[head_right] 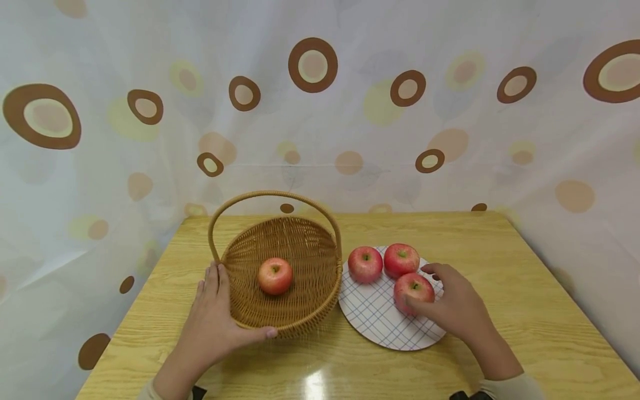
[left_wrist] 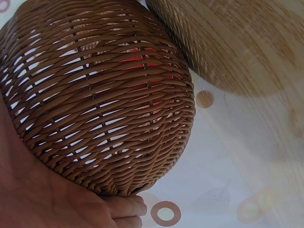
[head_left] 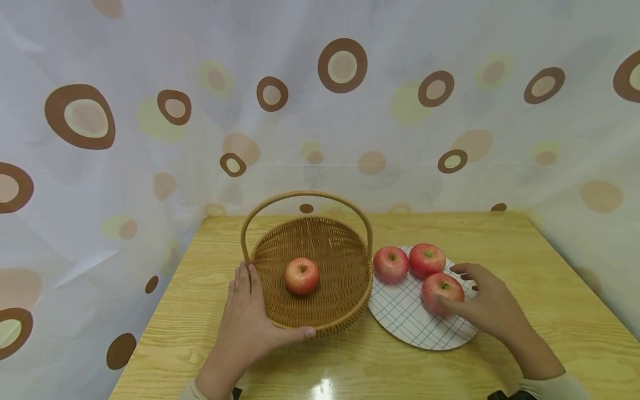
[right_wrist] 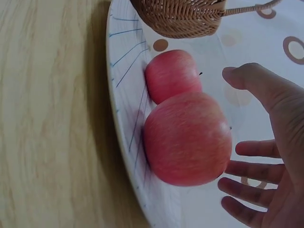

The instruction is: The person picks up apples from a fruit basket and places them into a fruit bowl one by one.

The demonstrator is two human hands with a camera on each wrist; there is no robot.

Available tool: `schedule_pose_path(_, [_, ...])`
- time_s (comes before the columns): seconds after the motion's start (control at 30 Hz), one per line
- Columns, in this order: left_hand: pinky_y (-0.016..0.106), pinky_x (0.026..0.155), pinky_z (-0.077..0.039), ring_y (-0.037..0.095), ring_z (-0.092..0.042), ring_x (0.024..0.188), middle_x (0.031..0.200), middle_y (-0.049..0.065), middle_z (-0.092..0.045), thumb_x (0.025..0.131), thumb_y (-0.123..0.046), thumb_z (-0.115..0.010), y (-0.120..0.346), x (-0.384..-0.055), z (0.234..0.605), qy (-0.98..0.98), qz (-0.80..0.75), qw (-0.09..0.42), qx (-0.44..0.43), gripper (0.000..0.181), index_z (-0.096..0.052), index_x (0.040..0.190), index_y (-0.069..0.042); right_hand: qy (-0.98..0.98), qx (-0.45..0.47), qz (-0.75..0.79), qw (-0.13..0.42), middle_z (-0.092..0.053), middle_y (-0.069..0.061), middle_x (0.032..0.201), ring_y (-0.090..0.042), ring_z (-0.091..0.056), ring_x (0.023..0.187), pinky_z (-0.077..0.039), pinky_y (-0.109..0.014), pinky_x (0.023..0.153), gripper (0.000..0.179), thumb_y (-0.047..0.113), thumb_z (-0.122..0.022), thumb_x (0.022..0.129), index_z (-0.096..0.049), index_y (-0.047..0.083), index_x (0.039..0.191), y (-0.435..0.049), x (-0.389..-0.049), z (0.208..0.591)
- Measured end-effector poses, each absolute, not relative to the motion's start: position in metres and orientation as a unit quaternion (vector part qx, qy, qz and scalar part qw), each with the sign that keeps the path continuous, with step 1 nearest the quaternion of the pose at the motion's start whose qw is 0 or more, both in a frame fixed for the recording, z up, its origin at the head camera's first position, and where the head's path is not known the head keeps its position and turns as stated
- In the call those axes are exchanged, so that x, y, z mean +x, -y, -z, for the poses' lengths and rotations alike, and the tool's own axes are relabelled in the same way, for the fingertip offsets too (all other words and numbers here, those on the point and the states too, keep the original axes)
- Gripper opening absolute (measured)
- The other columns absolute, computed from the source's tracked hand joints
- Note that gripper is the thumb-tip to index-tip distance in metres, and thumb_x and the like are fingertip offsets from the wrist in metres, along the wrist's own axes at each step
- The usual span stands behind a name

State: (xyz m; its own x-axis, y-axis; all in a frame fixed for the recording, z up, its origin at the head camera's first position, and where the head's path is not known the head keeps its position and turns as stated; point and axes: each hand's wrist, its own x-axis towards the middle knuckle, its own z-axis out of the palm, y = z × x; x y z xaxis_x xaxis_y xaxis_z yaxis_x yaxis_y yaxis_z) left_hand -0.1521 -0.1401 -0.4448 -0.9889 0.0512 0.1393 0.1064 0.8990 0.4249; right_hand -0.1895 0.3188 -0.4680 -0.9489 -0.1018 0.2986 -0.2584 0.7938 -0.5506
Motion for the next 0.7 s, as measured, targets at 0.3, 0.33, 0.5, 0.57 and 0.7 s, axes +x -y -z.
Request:
schedule_pose_path(0.3, [0.059,0.134,-0.009,0.044,0.005,0.165,0.175,0.029,0.011,0.051,-0.104,-0.068,0.14,-0.152,0.444,0.973,0.221,0.06,-0.04,0.175,0.003,0.166,0.008,0.925,0.135,-0.292,0.204,-0.074,-0.011,0.124,-0.036,-0.065,0.119,-0.052,-0.063,0.093,0.062,0.041,-0.096,0.076,-0.072,0.009,0.123,-0.292,-0.182,0.446])
schedule_pose_path(0.33, [0.059,0.134,-0.009,0.044,0.005,0.165,0.175,0.029,0.011,0.051,-0.105,-0.067,0.14,-0.152,0.444,0.973,0.219,0.06,-0.04,0.175,0.002,0.166,0.008,0.921,0.14,-0.296,0.21,-0.074,-0.01,0.124,-0.035,-0.064,0.119,-0.052,-0.062,0.092,0.06,0.039,-0.097,0.076,-0.072,0.011,0.122,-0.289,-0.181,0.444])
schedule_pose_path(0.5, [0.059,0.134,-0.009,0.044,0.004,0.165,0.174,0.03,0.01,0.052,-0.106,-0.065,0.14,-0.151,0.444,0.973,0.218,0.062,-0.043,0.175,0.002,0.165,0.009,0.911,0.165,-0.298,0.23,-0.074,-0.007,0.123,-0.032,-0.064,0.12,-0.053,-0.062,0.093,0.055,0.034,-0.098,0.074,-0.074,0.014,0.119,-0.274,-0.18,0.439])
schedule_pose_path(0.57, [0.059,0.134,-0.009,0.043,0.004,0.165,0.174,0.031,0.009,0.052,-0.106,-0.064,0.14,-0.151,0.445,0.973,0.217,0.06,-0.044,0.175,0.001,0.165,0.01,0.908,0.172,-0.299,0.238,-0.075,-0.006,0.122,-0.031,-0.064,0.12,-0.054,-0.062,0.094,0.056,0.034,-0.099,0.073,-0.075,0.014,0.119,-0.268,-0.179,0.438])
schedule_pose_path(0.7, [0.058,0.134,-0.009,0.043,0.005,0.165,0.174,0.031,0.01,0.053,-0.107,-0.063,0.14,-0.151,0.444,0.974,0.213,0.057,-0.044,0.175,0.002,0.165,0.01,0.894,0.206,-0.291,0.271,-0.077,-0.003,0.117,-0.026,-0.067,0.113,-0.056,-0.042,0.094,0.059,0.03,-0.101,0.067,-0.077,0.013,0.118,-0.256,-0.18,0.434])
